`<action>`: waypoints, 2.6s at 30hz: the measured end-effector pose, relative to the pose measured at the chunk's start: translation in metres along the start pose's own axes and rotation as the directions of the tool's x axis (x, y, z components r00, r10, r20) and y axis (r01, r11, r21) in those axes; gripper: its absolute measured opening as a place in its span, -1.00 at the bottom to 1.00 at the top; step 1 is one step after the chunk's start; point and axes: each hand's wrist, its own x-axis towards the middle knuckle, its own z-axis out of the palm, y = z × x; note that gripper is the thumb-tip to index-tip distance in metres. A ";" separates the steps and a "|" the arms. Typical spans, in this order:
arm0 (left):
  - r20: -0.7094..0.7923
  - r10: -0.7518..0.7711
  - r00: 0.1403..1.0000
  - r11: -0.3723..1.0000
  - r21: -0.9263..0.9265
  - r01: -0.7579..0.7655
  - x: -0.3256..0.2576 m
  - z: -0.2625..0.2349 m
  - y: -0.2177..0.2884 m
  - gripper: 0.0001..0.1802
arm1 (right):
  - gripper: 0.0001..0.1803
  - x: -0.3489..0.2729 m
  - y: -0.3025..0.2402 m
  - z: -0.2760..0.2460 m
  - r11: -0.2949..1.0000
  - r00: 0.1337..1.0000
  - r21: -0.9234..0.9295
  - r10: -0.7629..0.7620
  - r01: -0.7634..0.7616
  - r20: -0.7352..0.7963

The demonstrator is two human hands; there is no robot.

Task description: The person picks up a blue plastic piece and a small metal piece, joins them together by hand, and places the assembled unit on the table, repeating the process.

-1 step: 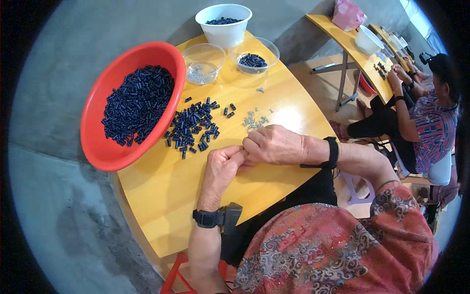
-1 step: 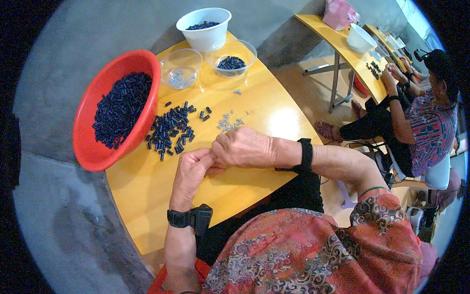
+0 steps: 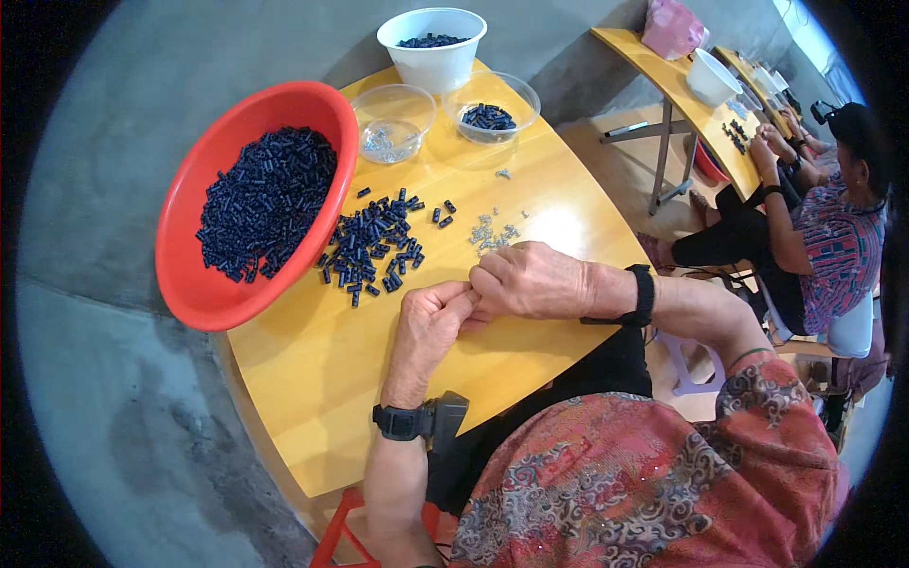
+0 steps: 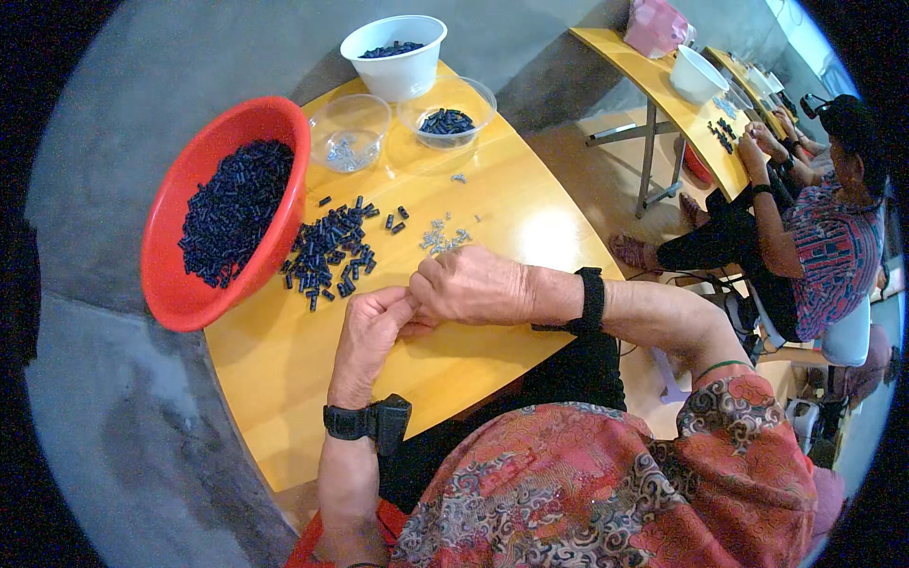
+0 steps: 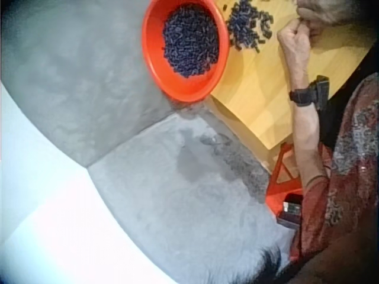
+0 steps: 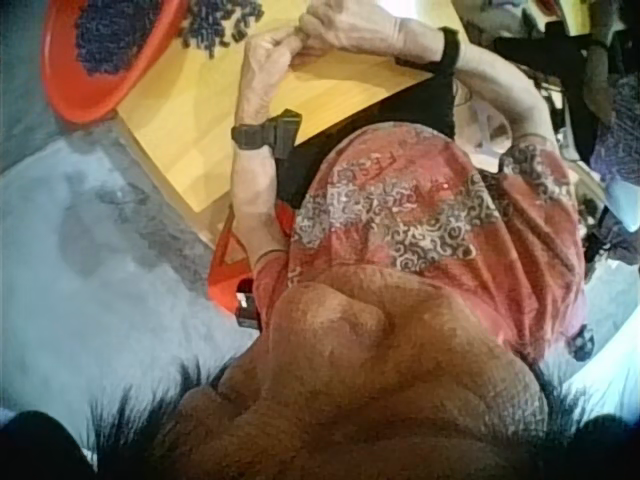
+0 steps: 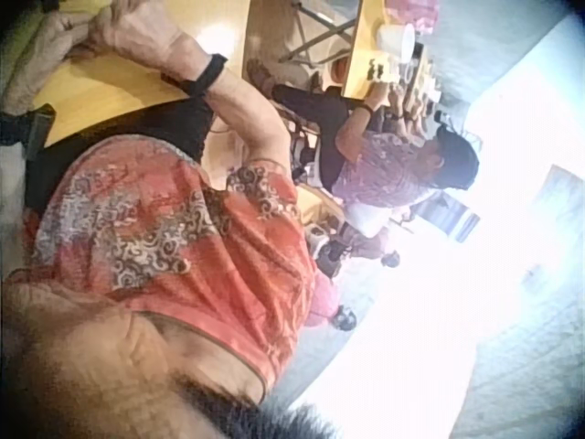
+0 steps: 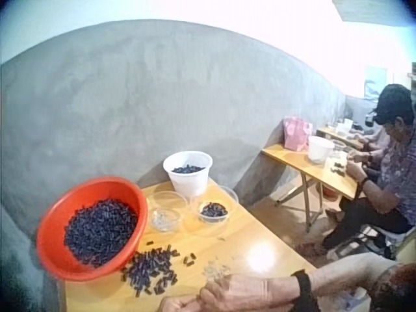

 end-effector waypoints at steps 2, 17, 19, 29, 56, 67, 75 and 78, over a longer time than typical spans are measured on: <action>0.012 0.016 1.000 0.999 0.043 -0.016 0.001 0.000 -0.001 -0.72 | -0.76 0.000 0.001 0.000 1.000 1.000 -0.002 0.001 -0.001 -0.017; -0.029 0.087 0.996 0.995 0.058 -0.085 0.005 0.003 -0.003 -0.72 | -0.66 -0.002 0.008 0.001 0.994 0.997 0.093 0.056 -0.051 -0.059; -0.035 0.053 0.998 0.996 0.074 -0.050 0.003 0.005 0.000 -0.72 | -0.68 -0.001 0.007 0.001 0.995 0.998 0.101 0.026 -0.019 -0.065; 0.023 0.053 0.998 0.998 0.028 -0.054 0.004 0.000 -0.010 -0.73 | -0.79 0.002 -0.001 -0.003 0.998 1.000 -0.067 -0.015 0.016 0.004; -0.112 0.066 0.992 0.997 0.033 -0.063 0.000 0.010 0.002 -0.79 | -0.74 -0.004 -0.008 0.002 0.995 0.996 0.071 0.069 -0.065 -0.053; -0.137 0.158 0.978 0.986 0.071 -0.150 0.001 0.007 0.002 -0.79 | -0.79 -0.004 0.024 -0.013 0.908 0.939 0.346 0.305 -0.236 -0.159; -0.395 0.511 0.763 0.840 0.419 -0.346 0.003 -0.020 0.001 -0.88 | -0.67 0.026 0.118 -0.041 0.674 0.703 0.520 0.687 -0.525 -0.183; -0.502 0.665 0.553 0.726 0.609 -0.321 0.004 -0.031 0.008 -0.88 | -0.66 0.026 0.124 -0.033 0.596 0.638 0.635 0.743 -0.492 -0.202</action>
